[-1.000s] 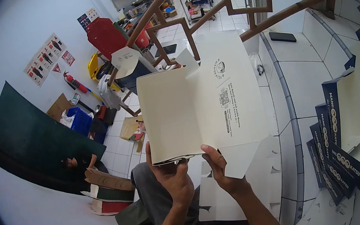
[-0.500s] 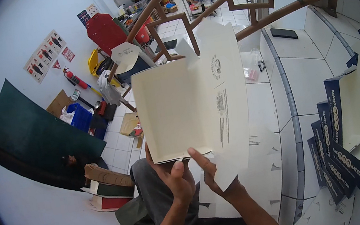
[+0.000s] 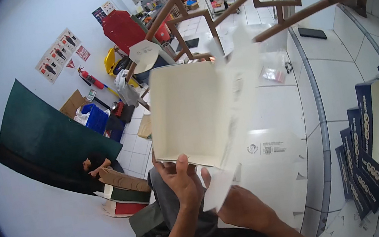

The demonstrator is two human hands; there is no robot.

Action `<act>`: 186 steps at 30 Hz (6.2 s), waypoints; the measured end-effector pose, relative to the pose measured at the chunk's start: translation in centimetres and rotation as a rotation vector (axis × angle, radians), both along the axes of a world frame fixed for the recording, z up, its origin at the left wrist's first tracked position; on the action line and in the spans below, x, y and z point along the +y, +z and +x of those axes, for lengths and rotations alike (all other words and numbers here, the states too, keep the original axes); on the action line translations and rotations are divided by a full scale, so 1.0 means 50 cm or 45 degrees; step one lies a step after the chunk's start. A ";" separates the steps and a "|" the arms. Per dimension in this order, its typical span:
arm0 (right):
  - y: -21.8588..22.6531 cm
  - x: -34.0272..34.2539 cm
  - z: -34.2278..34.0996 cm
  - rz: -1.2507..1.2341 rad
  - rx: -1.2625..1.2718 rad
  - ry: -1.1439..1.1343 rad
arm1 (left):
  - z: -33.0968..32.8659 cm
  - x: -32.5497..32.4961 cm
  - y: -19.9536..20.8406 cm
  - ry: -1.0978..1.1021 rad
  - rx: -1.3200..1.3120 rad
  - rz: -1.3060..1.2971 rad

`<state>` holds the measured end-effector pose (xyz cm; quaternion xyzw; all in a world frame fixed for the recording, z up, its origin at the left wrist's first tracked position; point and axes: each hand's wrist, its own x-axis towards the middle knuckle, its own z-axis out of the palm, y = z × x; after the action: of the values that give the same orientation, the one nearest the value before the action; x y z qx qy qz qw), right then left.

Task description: The person folds and assembles multiple white and blue cardboard food boxes by hand while sitting on the floor.

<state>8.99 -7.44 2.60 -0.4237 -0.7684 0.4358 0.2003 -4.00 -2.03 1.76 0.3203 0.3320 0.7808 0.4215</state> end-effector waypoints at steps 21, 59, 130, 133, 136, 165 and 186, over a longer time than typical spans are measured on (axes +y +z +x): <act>0.116 0.100 -0.060 0.421 -0.299 -0.512 | 0.018 -0.012 -0.074 0.306 0.891 0.114; 0.106 0.174 0.099 -0.273 1.700 -0.931 | -0.020 -0.024 -0.129 0.199 1.514 0.762; 0.004 0.044 0.201 -0.246 1.034 -0.720 | -0.070 0.055 -0.053 -0.750 0.169 -0.230; 0.058 0.004 0.235 -0.189 0.921 -0.869 | -0.030 0.070 -0.027 -0.742 0.218 -0.228; 0.112 -0.042 0.261 0.106 0.993 -0.971 | -0.005 0.120 -0.019 -0.991 -0.048 -0.059; 0.002 -0.150 0.242 0.090 -0.155 -1.384 | -0.016 -0.098 -0.185 -0.786 1.599 -0.656; -0.155 -0.185 0.179 0.102 -0.291 -1.520 | 0.046 -0.161 -0.192 -0.702 1.109 -0.704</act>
<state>17.93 -16.72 -5.14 -0.8176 -0.4306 0.1709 0.3420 -1.71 -10.10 -7.85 0.5645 0.5705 0.3229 0.5016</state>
